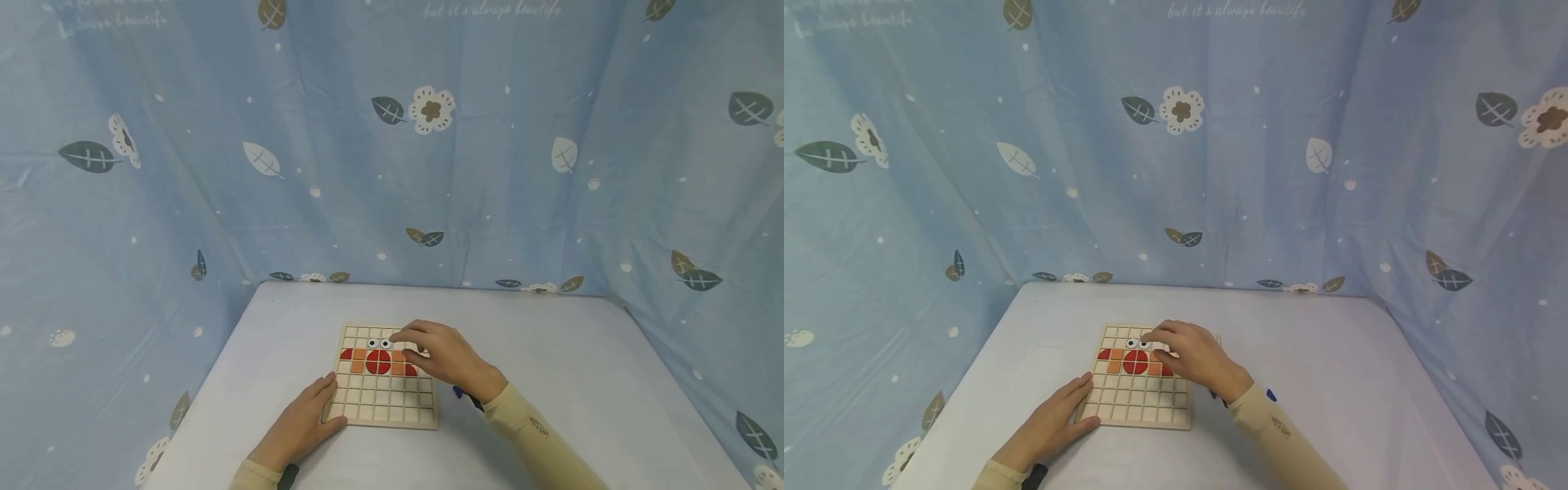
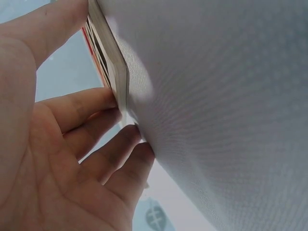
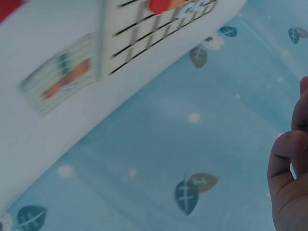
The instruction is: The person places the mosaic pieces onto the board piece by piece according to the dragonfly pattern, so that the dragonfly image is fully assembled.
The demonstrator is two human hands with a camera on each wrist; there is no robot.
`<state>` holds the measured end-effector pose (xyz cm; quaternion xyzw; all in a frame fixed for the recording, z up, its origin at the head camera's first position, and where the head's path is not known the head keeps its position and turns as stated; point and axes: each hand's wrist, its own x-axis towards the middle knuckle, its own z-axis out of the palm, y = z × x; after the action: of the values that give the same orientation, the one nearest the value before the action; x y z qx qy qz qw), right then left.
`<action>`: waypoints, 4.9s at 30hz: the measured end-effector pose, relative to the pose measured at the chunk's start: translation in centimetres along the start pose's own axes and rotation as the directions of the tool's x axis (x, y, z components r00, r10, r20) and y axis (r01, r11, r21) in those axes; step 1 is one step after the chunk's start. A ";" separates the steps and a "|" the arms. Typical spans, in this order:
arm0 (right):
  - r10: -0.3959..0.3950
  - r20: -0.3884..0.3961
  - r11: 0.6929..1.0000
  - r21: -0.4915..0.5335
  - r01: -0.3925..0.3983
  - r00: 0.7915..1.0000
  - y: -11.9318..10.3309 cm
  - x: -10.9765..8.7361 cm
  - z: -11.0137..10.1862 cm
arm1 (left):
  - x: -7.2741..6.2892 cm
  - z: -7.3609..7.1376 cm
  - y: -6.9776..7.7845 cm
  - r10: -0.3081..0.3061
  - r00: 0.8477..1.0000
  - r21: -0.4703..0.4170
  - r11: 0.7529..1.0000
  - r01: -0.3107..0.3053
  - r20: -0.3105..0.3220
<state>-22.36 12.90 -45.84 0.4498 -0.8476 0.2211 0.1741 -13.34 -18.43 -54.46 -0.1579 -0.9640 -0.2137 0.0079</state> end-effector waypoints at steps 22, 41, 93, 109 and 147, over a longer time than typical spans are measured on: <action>0.337 0.314 0.941 -0.127 -0.313 0.888 4.1 -10.6 -0.6 | -0.1 -0.1 0.0 0.014 1.000 0.002 1.000 -0.014 -0.002; 0.346 0.332 0.938 -0.123 -0.323 0.878 4.4 -11.3 0.3 | 0.0 -0.2 0.1 0.005 1.000 -0.009 1.000 -0.005 0.006; 0.346 0.259 0.937 -0.152 -0.315 0.902 4.8 -12.5 0.1 | -0.2 0.0 0.1 -0.052 0.998 0.032 0.998 0.052 0.019; 0.238 0.126 0.968 -0.108 -0.225 0.963 4.4 -10.8 0.4 | -0.6 -0.1 0.1 -0.044 0.999 0.042 0.998 0.044 0.005; 0.055 0.131 0.998 0.013 -0.057 0.990 -0.3 5.2 7.9 | -0.4 0.2 -0.5 0.017 0.999 0.040 0.999 -0.015 -0.036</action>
<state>-25.64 4.96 -49.86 0.4408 -0.8676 0.2032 0.1081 -13.14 -18.85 -54.90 -0.1615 -0.9664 -0.1974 0.0304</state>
